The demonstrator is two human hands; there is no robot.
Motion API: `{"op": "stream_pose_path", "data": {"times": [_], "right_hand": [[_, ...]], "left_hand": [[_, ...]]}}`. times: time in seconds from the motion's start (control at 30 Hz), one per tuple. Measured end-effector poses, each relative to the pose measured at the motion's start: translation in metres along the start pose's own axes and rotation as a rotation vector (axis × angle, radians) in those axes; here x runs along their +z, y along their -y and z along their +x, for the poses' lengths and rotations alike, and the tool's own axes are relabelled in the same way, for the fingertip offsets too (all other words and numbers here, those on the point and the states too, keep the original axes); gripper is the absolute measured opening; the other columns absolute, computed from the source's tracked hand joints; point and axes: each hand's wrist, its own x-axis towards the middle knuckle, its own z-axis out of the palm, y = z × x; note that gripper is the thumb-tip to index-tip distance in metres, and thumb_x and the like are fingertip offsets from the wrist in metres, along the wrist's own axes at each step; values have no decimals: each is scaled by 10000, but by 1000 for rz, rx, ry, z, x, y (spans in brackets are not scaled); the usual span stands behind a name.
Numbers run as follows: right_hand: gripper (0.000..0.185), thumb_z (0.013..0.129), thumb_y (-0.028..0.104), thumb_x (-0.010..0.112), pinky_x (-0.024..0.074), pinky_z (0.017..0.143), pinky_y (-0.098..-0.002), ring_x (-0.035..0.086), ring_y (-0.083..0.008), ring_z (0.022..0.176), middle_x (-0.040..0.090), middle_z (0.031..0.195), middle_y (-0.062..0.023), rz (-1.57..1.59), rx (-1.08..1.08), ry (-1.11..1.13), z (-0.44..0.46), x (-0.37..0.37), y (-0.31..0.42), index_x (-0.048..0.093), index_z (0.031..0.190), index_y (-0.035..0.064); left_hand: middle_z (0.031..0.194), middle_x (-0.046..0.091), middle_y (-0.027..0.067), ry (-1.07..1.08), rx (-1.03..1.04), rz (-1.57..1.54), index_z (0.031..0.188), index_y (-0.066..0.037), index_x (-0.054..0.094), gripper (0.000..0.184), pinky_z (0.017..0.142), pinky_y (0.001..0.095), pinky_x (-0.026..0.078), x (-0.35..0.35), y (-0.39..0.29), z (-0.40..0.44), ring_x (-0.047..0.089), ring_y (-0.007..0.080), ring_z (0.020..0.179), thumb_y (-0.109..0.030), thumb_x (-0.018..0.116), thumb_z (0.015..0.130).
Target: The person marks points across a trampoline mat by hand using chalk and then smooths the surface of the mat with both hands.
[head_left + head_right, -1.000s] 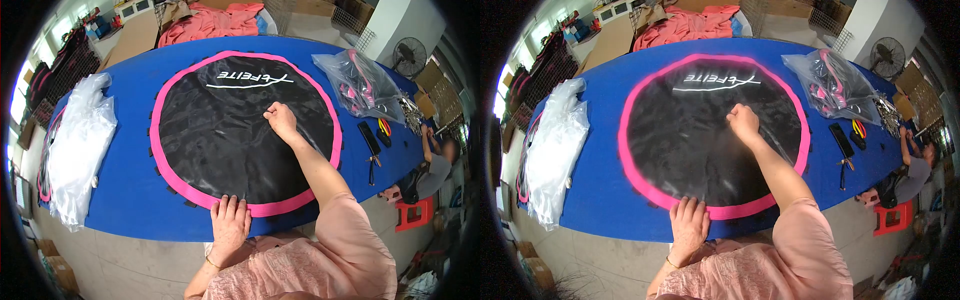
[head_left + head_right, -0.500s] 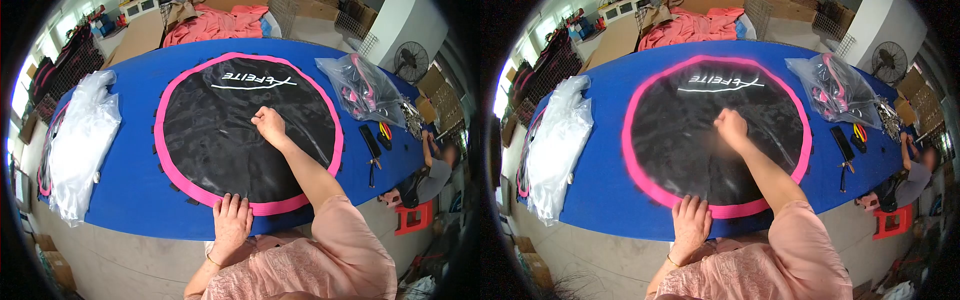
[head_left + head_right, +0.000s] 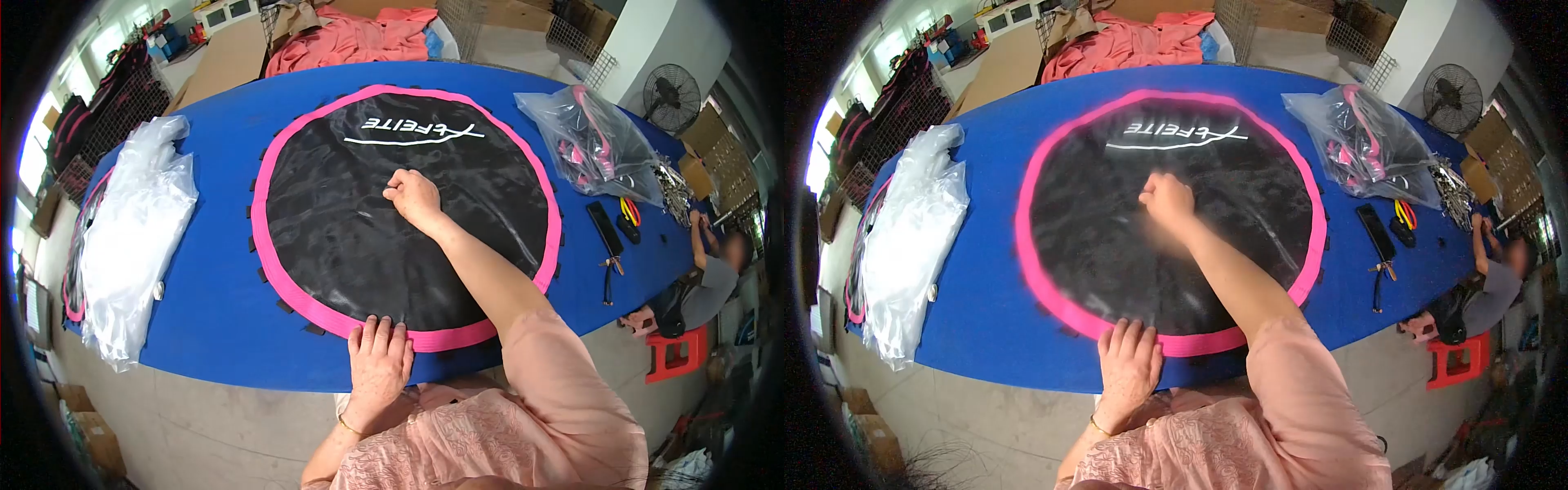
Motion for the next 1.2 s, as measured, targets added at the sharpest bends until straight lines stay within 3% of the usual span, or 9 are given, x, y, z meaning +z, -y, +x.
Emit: {"op": "stream_pose_path", "data": {"times": [0.17, 0.5, 0.73, 0.9, 1.2], "right_hand": [[197, 847, 239, 840, 557, 847, -436, 712, -299, 945, 697, 967, -79, -9, 1, 22, 12, -1, 0, 747, 969, 115], [186, 880, 218, 820, 554, 844, -359, 714, -223, 922, 693, 984, -62, 53, -158, 224, -7, -47, -36, 782, 1019, 100], [178, 891, 219, 805, 557, 824, -380, 718, -260, 889, 688, 937, -74, 46, -332, 135, 12, -19, -22, 771, 1008, 90], [166, 905, 199, 799, 557, 859, -390, 716, -283, 966, 687, 1026, -85, 103, -439, 227, 24, -19, -29, 777, 1030, 93], [184, 916, 172, 793, 565, 897, -392, 721, -289, 1017, 704, 1068, -93, 126, -455, 296, 16, -49, -47, 777, 1069, 72]], "left_hand": [[1339, 647, 186, 11, -5, -15, 1267, -34, 697, 352, 1098, 568, 411, -2, -1, 1, 566, 389, 1309, -220, 707, 969], [1327, 650, 191, 18, -1, -18, 1255, -36, 710, 369, 1109, 567, 412, -2, 1, 0, 562, 389, 1306, -259, 720, 962], [1326, 651, 192, 12, 6, 2, 1242, -32, 718, 353, 1109, 564, 414, 0, 1, 0, 564, 390, 1301, -250, 718, 964], [1319, 654, 190, 7, -8, -3, 1240, -30, 719, 350, 1101, 560, 425, -1, 0, 1, 569, 391, 1293, -241, 721, 960], [1322, 651, 187, 16, 10, -1, 1244, -34, 718, 353, 1103, 560, 423, -2, 0, 0, 566, 392, 1294, -242, 722, 959]]}}
